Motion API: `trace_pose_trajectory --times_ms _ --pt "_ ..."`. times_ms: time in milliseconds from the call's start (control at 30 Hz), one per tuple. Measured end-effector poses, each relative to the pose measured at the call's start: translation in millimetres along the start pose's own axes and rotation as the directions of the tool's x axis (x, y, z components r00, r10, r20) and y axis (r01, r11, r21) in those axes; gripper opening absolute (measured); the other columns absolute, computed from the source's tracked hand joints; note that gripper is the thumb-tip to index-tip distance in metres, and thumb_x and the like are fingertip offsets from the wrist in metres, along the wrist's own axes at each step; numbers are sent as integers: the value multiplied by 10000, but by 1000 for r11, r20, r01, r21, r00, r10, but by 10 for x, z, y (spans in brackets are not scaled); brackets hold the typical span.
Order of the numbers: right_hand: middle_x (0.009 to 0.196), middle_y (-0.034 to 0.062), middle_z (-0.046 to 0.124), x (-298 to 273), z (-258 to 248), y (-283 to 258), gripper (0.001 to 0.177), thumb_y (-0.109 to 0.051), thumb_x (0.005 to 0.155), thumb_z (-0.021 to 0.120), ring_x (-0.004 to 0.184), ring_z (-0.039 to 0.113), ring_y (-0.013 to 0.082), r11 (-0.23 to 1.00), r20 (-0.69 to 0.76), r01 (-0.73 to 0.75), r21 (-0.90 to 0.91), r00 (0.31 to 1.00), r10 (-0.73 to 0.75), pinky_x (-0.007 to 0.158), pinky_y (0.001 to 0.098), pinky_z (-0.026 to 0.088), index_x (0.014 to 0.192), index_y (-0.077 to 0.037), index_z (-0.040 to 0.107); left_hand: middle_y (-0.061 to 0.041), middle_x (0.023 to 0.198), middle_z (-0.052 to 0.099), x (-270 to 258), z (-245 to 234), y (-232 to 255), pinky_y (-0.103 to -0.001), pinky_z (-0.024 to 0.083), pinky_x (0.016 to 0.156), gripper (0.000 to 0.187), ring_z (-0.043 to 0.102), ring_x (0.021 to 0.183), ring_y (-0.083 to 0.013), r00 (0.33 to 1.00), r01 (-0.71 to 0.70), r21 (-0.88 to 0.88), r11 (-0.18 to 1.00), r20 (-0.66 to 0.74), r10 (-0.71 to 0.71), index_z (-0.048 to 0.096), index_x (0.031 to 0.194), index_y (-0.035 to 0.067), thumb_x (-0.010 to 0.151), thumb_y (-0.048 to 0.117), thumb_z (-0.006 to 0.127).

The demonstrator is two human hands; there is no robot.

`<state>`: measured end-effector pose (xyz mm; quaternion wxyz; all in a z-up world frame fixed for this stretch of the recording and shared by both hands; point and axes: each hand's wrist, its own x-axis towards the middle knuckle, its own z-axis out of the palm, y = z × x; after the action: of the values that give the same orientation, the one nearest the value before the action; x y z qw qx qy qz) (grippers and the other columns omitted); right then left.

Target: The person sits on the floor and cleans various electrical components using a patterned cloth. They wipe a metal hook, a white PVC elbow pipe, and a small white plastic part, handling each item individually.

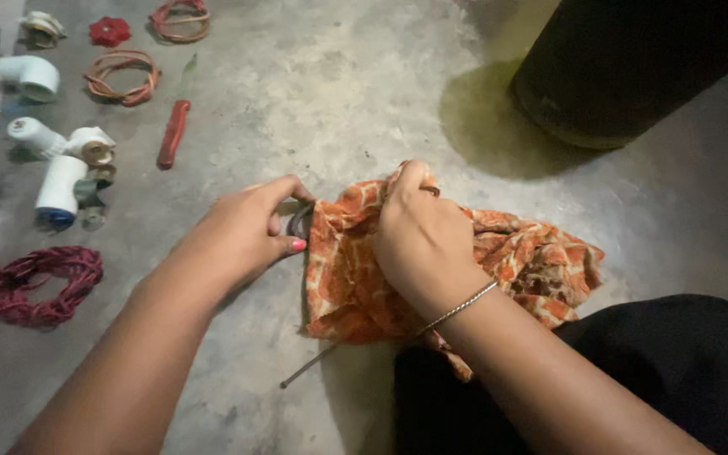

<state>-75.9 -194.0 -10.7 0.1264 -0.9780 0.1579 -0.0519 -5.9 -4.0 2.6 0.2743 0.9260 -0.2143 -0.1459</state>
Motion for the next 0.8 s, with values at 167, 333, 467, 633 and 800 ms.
trace_pose_trajectory --times_ms 167,333,467,633,800 --pt "875 340 681 -24 -52 60 394 -80 855 576 873 675 516 998 93 -29 47 995 25 776 581 518 1166 46 372 -86 952 655 -57 63 -41 -409 530 769 500 654 854 -280 986 -134 -25 991 -105 131 661 1187 195 725 101 829" --pt "1002 283 676 193 -216 315 658 -145 917 602 872 741 334 847 262 -388 362 915 307 705 462 596 1390 100 217 -115 1113 595 -186 97 -77 -419 525 836 440 638 1017 -319 965 -225 12 974 -138 224 661 1200 191 784 97 770" --pt "1014 190 718 228 -575 710 581 -281 879 745 866 699 234 663 342 -427 614 902 264 702 373 581 1258 113 548 -97 1180 573 -232 92 -93 -430 527 870 330 645 1051 -318 971 -175 36 984 -161 179 670 1121 158 801 114 739" --pt "999 136 761 95 -1153 1159 402 -253 863 729 858 705 217 705 231 -326 630 945 231 706 333 570 1177 -1 715 -67 1171 585 -272 219 -49 -466 513 861 240 609 1117 -326 933 -202 187 961 -261 247 652 1051 136 819 130 713" --pt "1028 147 740 -195 -1679 1666 331 -255 980 646 897 713 256 465 31 -394 793 788 615 792 398 580 1204 -14 686 -24 1146 606 -304 201 -46 -453 528 871 181 616 1129 -286 960 -119 224 967 -224 170 664 1025 185 871 271 708"
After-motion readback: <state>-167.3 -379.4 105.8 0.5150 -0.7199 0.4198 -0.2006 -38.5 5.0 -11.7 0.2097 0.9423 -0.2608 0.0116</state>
